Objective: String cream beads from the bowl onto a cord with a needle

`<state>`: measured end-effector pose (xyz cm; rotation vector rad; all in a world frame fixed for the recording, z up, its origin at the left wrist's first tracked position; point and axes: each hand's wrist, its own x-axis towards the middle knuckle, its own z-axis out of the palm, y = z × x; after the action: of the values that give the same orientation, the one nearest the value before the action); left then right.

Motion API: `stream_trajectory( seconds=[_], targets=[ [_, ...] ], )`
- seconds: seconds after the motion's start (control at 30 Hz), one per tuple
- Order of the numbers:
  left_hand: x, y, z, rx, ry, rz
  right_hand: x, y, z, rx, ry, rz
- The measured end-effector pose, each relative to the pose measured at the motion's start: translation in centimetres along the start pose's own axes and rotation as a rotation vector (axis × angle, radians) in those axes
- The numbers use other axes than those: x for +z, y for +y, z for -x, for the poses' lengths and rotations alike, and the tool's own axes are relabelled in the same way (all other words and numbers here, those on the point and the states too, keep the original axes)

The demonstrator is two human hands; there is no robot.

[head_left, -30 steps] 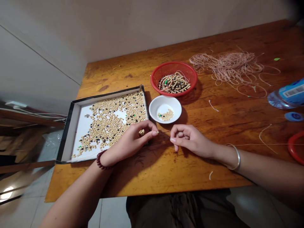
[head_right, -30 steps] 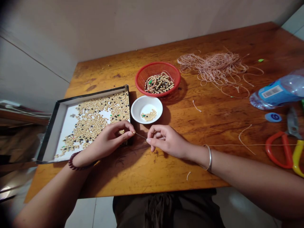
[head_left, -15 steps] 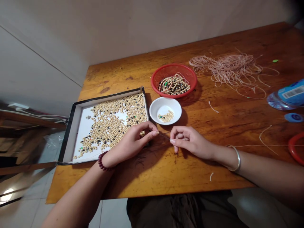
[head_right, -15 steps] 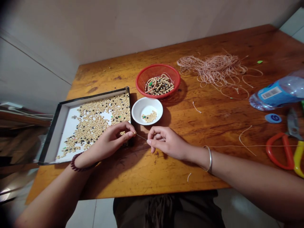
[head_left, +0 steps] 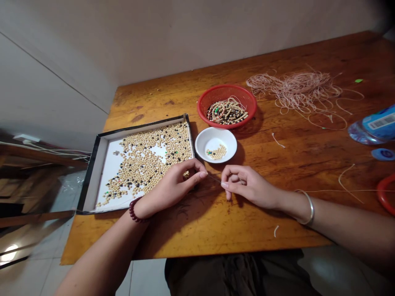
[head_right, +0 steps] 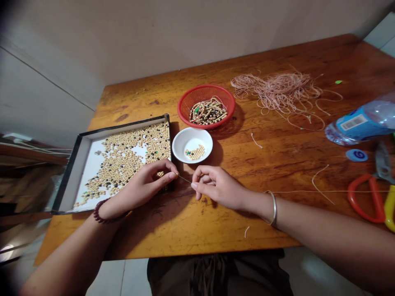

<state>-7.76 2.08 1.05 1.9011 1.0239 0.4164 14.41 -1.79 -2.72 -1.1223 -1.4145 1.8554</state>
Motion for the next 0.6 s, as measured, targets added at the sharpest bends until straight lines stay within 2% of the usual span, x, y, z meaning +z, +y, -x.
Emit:
stream_trajectory(
  seconds=[0.43,0.6],
  targets=[
    [0.08,-0.01,0.11,-0.026,-0.003,0.011,0.07,-0.03,0.01,-0.011,0.016,0.028],
    [0.07,0.12,0.06,-0.009,0.069,0.004,0.00,0.07,-0.03,-0.010,0.025,0.016]
  ],
)
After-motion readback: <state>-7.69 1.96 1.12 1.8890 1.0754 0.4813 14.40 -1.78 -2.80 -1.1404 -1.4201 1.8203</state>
